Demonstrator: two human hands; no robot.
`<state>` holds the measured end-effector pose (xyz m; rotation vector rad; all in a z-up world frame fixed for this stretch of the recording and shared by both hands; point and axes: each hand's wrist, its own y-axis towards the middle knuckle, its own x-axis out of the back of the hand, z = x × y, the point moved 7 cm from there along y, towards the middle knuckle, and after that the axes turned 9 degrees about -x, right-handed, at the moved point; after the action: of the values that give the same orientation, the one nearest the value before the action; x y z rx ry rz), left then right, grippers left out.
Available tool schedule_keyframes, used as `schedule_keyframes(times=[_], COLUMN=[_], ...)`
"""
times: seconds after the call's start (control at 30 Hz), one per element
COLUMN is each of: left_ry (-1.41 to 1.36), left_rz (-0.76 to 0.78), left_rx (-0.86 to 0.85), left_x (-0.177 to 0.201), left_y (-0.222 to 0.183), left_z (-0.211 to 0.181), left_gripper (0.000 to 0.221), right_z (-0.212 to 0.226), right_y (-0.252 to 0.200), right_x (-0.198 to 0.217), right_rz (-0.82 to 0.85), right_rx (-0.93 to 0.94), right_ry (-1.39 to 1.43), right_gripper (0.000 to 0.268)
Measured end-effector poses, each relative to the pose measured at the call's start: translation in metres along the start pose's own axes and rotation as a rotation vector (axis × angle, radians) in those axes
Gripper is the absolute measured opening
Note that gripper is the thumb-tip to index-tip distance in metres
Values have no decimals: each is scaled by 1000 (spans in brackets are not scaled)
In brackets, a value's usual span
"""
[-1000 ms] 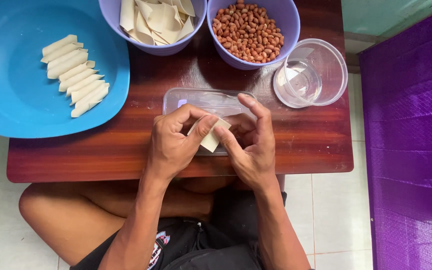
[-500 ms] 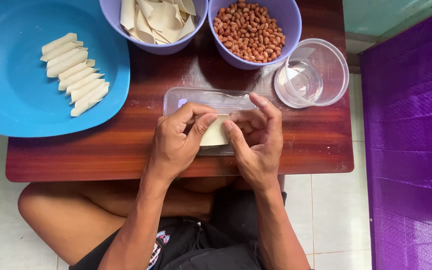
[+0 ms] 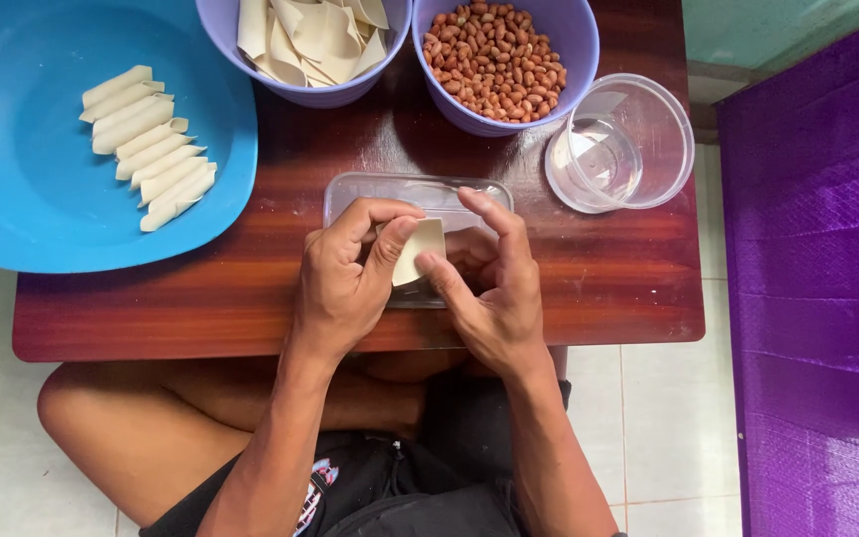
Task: Wrapping peanuts in small dough squares to make snacks
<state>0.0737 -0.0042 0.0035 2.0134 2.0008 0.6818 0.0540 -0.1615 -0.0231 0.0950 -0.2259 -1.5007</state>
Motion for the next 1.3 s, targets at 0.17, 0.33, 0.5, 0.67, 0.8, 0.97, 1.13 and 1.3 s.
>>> schedule_keyframes(times=[0.17,0.33,0.5,0.67,0.8,0.97,1.13,1.3], left_ry=[13,-8,49,-10,22,-31,-90,-85], left_rz=[6,28,0,28,-45,-108,-181,-202], left_rx=[18,9,45,14,24,16,17,-106], left_x=[1,-4,-1,-3,2,6,12,15], left_y=[-1,2,-6,3,-3,-6,-12,-12], left_z=[2,1,13,-2,1,6,11,-1], left_gripper=[14,17,31,11,13,15,17,15], right_z=[1,2,2,0,1,8,11,31], right_y=[-1,-1,-1,-2,-1,2,11,30], right_x=[5,3,11,6,10,18,30,12], right_rz=[-41,-16,-103,-73,-117,-190,-225,-54], right_rx=[-5,19,4,-5,6,-25,-54,56], right_ry=[70,-19,84,55,85,103,29,-548], right_gripper=[63,60,61,62,57,53,46,40])
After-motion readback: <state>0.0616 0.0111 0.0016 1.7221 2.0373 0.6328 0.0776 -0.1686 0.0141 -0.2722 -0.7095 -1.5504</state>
